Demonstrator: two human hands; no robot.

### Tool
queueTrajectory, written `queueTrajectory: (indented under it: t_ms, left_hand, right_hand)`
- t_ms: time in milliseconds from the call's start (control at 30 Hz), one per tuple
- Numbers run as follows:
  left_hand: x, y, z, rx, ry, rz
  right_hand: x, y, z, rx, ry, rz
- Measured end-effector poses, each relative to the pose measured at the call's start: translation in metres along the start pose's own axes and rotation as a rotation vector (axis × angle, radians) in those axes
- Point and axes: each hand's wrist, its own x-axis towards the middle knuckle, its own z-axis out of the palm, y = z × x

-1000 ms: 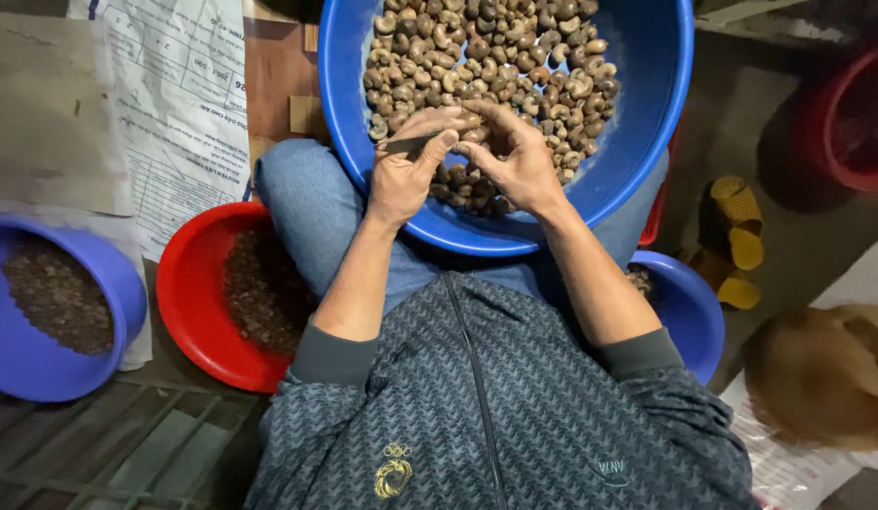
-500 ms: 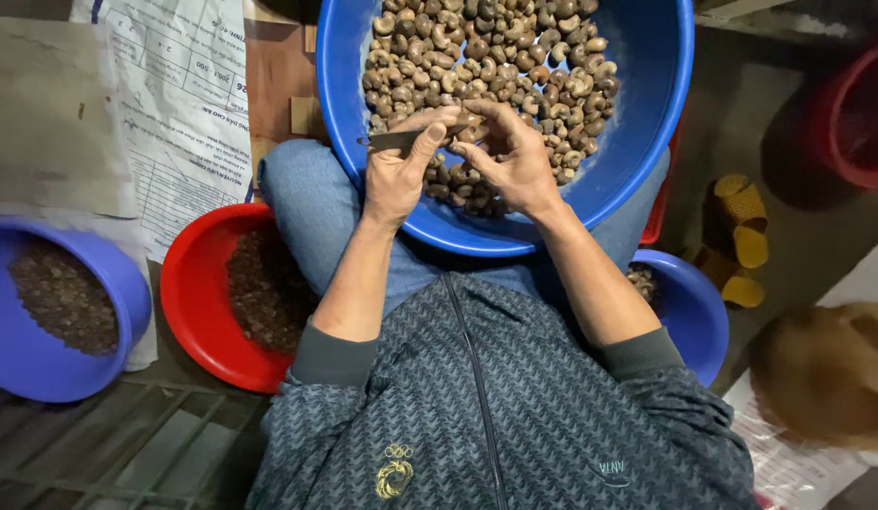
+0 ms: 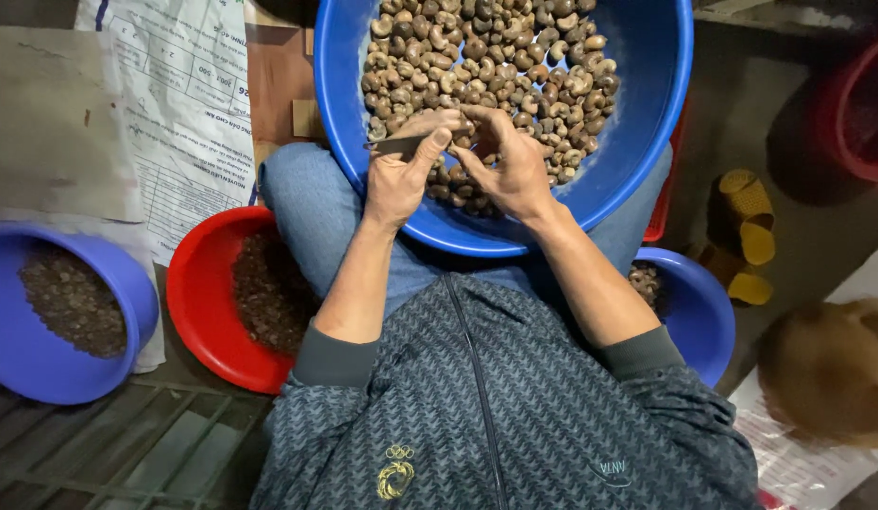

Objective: Processing nuts by scraping them with a small handheld blade and sorting them into different containers

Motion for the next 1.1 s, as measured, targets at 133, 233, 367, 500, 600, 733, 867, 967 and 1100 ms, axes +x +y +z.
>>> queueTrajectory:
  t_ms: [133,233,367,500,600,733,867,967,1100]
  left_hand:
    - [-0.001,0.002,-0.001,-0.031,0.005,-0.005]
    - [-0.001,0.006,-0.001,-0.037,0.052,-0.046]
    - [0.0,0.001,0.0,0.003,0.017,0.004]
    - [-0.003,0.003,-0.001,-0.015,0.084,-0.018]
    - [-0.002,0.002,0.0,-0.01,0.063,0.005]
    - [0.0,0.002,0.0,0.008,0.039,0.024]
    - [0.0,0.003,0.0,0.016,0.028,0.023]
    - [0.0,0.008,0.002,-0.029,0.02,0.012]
    - [-0.001,0.002,-0.001,-0.046,-0.003,0.005]
  right_hand:
    - [-0.001,-0.001,-0.003,-0.022,-0.01,-0.002]
    - [0.0,-0.001,-0.001,-0.02,-0.012,0.011]
    - [0.0,-0.002,-0.003,-0.053,-0.004,-0.011]
    - [0.0,0.001,-0.005,-0.092,-0.014,-0.031]
    - [0.001,0.0,-0.004,-0.066,-0.002,-0.015]
    - [0.005,0.003,-0.007,-0.068,0.021,-0.066]
    - [0.001,0.014,-0.006,0.019,-0.01,0.011]
    - [0.001,0.016,-0.005,0.154,-0.068,0.136]
    - [0.001,0.018,-0.003,0.335,-0.109,0.214]
